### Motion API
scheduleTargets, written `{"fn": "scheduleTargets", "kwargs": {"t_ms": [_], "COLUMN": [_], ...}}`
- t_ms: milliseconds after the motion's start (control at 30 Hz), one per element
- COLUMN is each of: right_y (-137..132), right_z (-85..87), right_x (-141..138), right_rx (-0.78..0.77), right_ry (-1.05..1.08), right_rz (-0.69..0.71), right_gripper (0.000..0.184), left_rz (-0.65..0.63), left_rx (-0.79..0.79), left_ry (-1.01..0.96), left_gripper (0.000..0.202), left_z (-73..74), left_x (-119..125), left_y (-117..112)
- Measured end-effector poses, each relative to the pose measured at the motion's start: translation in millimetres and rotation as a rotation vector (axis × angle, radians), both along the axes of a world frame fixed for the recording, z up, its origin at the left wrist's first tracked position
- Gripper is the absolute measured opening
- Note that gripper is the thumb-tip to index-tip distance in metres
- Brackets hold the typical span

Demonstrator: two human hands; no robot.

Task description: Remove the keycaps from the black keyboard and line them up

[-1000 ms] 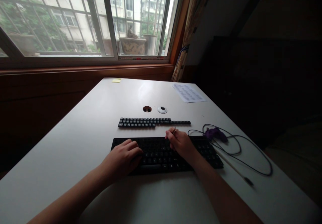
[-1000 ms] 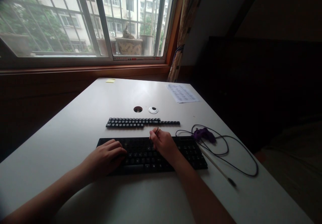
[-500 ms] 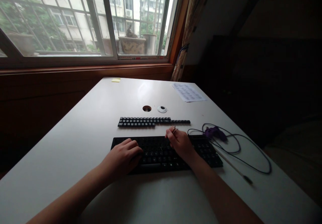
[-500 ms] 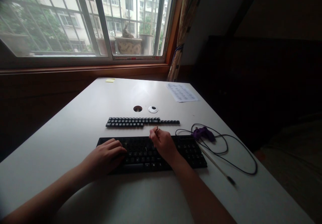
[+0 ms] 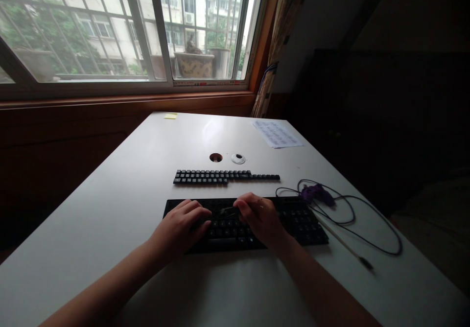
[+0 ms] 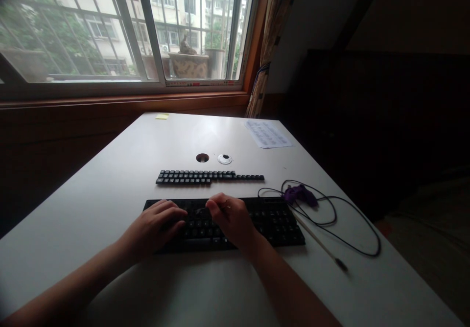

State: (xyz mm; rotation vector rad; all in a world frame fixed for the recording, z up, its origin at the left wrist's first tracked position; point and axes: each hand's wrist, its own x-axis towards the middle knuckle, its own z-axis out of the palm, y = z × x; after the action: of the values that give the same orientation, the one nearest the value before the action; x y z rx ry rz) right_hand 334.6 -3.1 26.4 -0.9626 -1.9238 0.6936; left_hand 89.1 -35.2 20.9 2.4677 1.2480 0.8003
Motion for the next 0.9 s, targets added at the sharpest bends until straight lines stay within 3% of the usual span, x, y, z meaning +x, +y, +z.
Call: {"fn": "scheduleTargets", "kwargs": {"t_ms": [267, 533, 900], "right_y": [-7, -8, -12], "right_z": [2.5, 3.2, 8.5], "right_x": [-11, -16, -18], "right_rx": [0.001, 0.218, 0.337], "right_ry": [0.073, 0.018, -0.089], "right_rz": [0.145, 0.273, 0.329], "right_gripper": [0.019, 0.013, 0.012], "left_rz": [0.063, 0.098, 0.128], "left_rx": [-0.18, -0.225, -0.355], "left_ry": [-0.161, -0.224, -0.274], "left_gripper": [0.02, 0.022, 0.015], "left_z": [6.2, 8.0, 15.5], "left_x": [3, 5, 2], "left_y": [-5, -5, -4]}}
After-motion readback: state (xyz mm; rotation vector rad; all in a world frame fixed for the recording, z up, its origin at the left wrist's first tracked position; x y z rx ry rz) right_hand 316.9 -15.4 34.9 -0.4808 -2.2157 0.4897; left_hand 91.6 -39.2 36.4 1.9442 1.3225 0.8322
